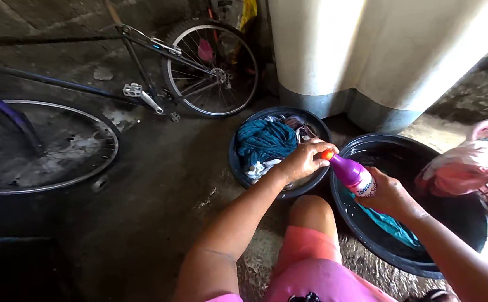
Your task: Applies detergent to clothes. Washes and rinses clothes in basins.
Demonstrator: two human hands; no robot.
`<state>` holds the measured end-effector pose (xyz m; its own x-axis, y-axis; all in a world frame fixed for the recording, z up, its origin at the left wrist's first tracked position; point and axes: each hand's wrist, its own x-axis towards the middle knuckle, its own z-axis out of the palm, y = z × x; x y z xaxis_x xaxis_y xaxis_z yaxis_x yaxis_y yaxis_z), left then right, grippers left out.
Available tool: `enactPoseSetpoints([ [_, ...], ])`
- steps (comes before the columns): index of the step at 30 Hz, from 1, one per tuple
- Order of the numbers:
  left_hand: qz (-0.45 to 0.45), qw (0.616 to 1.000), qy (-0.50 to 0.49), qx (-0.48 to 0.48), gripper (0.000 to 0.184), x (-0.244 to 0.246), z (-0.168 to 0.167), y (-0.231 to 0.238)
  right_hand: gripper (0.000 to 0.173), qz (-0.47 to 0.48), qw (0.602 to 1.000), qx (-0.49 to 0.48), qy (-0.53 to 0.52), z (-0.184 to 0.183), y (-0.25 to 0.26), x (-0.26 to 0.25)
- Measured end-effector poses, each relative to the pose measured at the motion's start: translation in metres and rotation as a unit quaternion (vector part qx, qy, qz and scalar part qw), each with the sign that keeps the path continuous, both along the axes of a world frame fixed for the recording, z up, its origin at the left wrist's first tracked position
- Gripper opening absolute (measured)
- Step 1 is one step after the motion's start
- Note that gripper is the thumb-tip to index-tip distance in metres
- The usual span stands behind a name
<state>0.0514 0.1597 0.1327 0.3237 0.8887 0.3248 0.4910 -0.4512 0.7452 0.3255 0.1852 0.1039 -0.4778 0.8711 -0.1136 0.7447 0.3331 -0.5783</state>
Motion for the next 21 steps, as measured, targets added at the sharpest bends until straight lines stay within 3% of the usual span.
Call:
enactPoseSetpoints([
  [4, 0.069, 0.996, 0.040, -0.041, 0.029, -0.007, -0.014, -0.002, 0.081, -0.005, 0.994, 0.081, -0.071, 0.000, -0.002, -0.019],
  [7, 0.170, 0.969, 0.095, -0.156, 0.039, -0.004, -0.011, -0.004, 0.075, -0.006, 0.977, 0.184, -0.112, -0.006, -0.001, -0.031],
  [9, 0.236, 0.941, 0.069, -0.232, 0.051, -0.014, -0.011, 0.001, 0.076, -0.005, 0.965, 0.228, -0.128, -0.012, 0.002, -0.033],
  [11, 0.274, 0.917, -0.018, -0.288, 0.055, -0.034, -0.022, 0.006, 0.076, -0.005, 0.965, 0.218, -0.147, -0.015, 0.007, -0.033],
  [13, 0.277, 0.887, -0.169, -0.329, 0.043, -0.055, -0.035, 0.005, 0.074, 0.008, 0.962, 0.210, -0.176, -0.017, 0.011, -0.033],
  [16, 0.318, 0.802, -0.352, -0.364, 0.034, -0.081, -0.065, -0.001, 0.075, 0.032, 0.955, 0.160, -0.246, -0.016, 0.016, -0.045],
  [18, 0.369, 0.795, -0.304, -0.374, 0.032, -0.095, -0.097, -0.002, 0.074, 0.054, 0.946, 0.129, -0.293, -0.014, 0.018, -0.058],
  [21, 0.358, 0.848, 0.002, -0.390, 0.039, -0.110, -0.155, -0.007, 0.064, 0.096, 0.934, 0.116, -0.325, -0.014, 0.020, -0.079],
])
